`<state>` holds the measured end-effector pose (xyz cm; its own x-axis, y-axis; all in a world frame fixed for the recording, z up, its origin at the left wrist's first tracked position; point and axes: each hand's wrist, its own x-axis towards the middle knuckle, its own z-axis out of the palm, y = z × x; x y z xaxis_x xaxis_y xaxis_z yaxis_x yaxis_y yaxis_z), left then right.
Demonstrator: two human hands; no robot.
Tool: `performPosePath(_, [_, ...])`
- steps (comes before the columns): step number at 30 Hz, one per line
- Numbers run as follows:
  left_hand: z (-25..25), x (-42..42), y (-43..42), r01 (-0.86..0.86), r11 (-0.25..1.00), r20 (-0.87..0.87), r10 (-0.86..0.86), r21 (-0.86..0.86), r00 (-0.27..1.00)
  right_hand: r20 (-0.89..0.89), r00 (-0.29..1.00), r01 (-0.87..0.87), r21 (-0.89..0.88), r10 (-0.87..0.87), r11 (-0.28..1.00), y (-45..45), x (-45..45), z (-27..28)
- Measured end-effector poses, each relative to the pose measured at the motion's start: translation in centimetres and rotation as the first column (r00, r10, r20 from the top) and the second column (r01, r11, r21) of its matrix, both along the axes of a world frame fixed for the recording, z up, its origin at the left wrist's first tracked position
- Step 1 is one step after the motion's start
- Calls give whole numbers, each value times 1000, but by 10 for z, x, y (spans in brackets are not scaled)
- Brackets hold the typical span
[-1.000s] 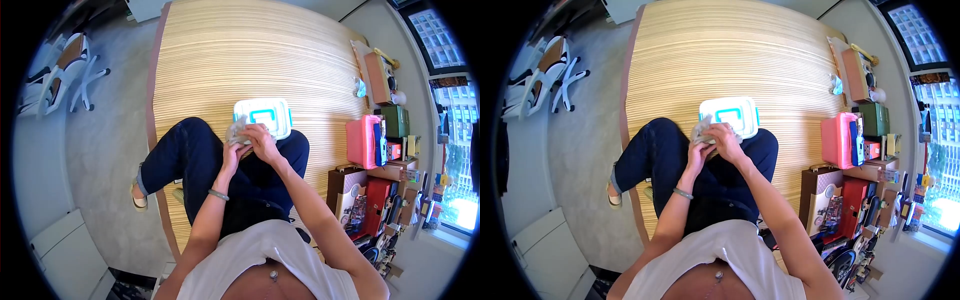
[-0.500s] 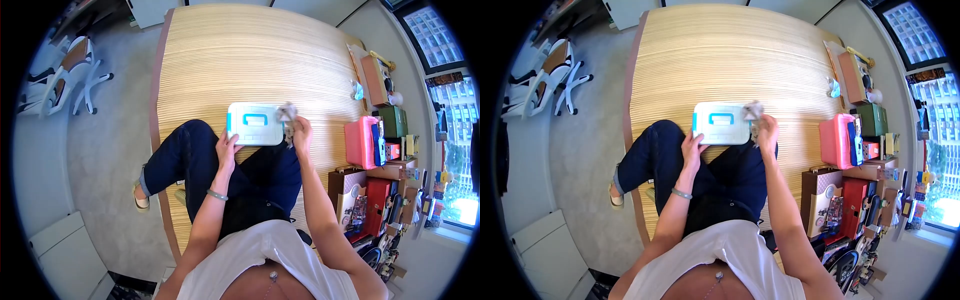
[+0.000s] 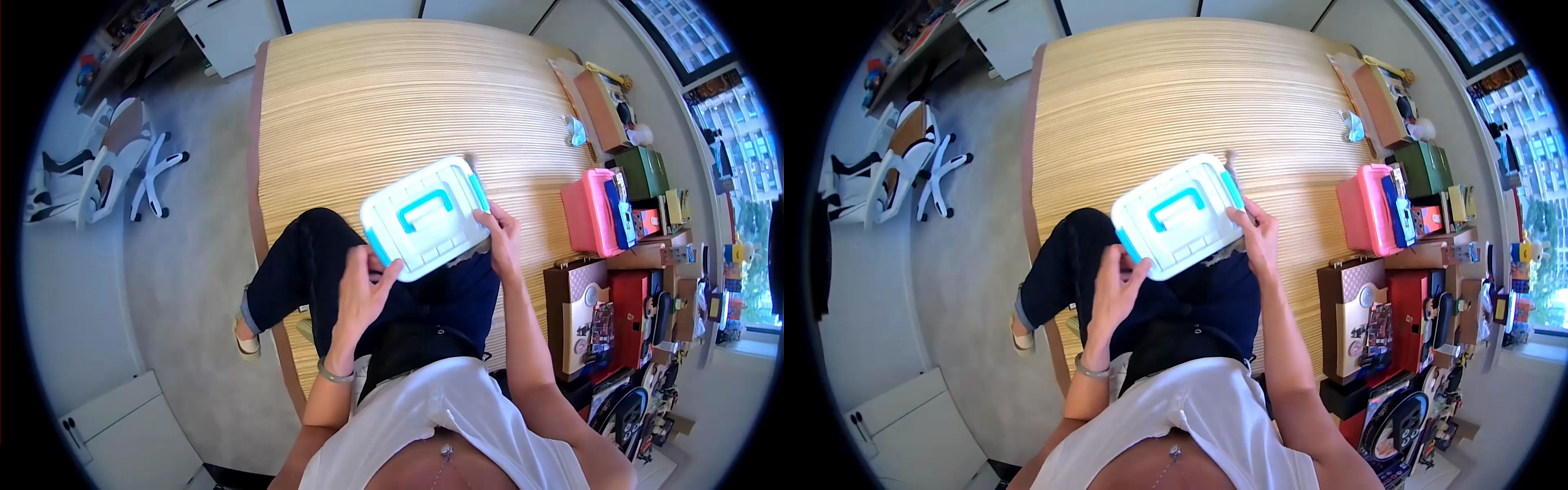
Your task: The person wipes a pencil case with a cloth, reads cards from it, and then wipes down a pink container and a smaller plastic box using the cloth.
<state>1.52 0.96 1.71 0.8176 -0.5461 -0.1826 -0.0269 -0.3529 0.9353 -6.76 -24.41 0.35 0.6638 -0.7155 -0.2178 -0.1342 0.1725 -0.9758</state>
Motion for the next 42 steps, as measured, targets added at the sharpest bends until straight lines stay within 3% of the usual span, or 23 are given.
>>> performPosePath(2, [5,11,3,-188,982,375,168,18,912,-51,996,-74,-63,71,995,-3,-9,17])
performPosePath(3, [13,17,0,-199,979,433,198,-44,880,-110,983,-159,-123,146,980,-2,-12,27])
performPosePath(4, [12,24,-3,-152,984,480,179,-93,859,-107,984,-153,-120,141,981,1,-14,34])
performPosePath(6, [7,37,-13,97,995,476,-70,-32,877,-199,937,-341,-363,286,867,13,-16,48])
performPosePath(7, [-9,40,-19,191,975,317,-146,-115,937,-230,914,-401,-379,335,834,20,-16,58])
performPosePath(8, [-12,43,-20,299,909,-77,-334,-290,940,-236,900,-433,-379,367,818,28,-15,69])
performPosePath(10, [-27,38,-15,243,889,-366,-391,-388,844,-305,891,-451,-495,337,743,35,-18,69])
performPosePath(12, [-47,26,-17,284,935,-218,-328,-211,919,-280,889,-455,-457,362,764,30,-20,56])
performPosePath(13, [-52,18,-17,226,952,-199,-267,-209,943,-259,881,-472,-415,397,777,27,-22,49])
performPosePath(14, [-58,13,-16,239,950,-205,-279,-201,938,-193,907,-411,-217,374,886,22,-24,50])
performPosePath(16, [-82,2,-13,21,983,-279,-72,-180,958,90,993,-83,91,74,992,14,-21,35])
performPosePath(18, [-93,-10,-12,-36,981,-300,-23,-188,954,132,991,17,-5,-16,1000,16,-14,34])
performPosePath(20, [-102,-18,-9,-121,977,-372,48,-174,927,68,985,-145,-200,161,969,25,-8,21])
performPosePath(22, [-114,-22,-5,-119,977,-394,40,-178,918,-51,922,-364,-458,385,811,58,-13,-26])
performPosePath(24, [-119,-21,0,-230,958,-530,107,-171,841,112,930,-288,-366,349,885,86,-30,-17])
performPosePath(26, [-125,-18,1,-257,954,-563,131,-152,816,23,864,-461,-366,503,809,93,-63,-12])
performPosePath(28, [-130,-15,2,-296,942,-631,136,-156,764,59,816,-561,-160,575,812,101,-102,-14])
performPosePath(29, [-129,-16,-1,-253,960,-598,134,-119,790,53,813,-549,-266,580,792,104,-110,-9])
performPosePath(34, [-123,-18,-3,-30,988,-599,-67,-151,798,9,767,-579,-421,642,698,86,-90,4])
performPosePath(36, [-119,-22,-1,-24,980,-565,-95,-199,820,-241,786,-572,-631,569,524,74,-58,10])
performPosePath(38, [-117,-22,3,-50,978,-581,-80,-205,810,-299,820,-524,-736,489,429,63,-27,9])
performPosePath(41, [-115,-23,1,-96,976,-597,-42,-198,801,-244,860,-482,-676,447,557,44,2,-21])
performPosePath(42, [-116,-23,-1,-114,976,-596,-20,-186,802,-222,887,-454,-584,405,673,42,6,-24])
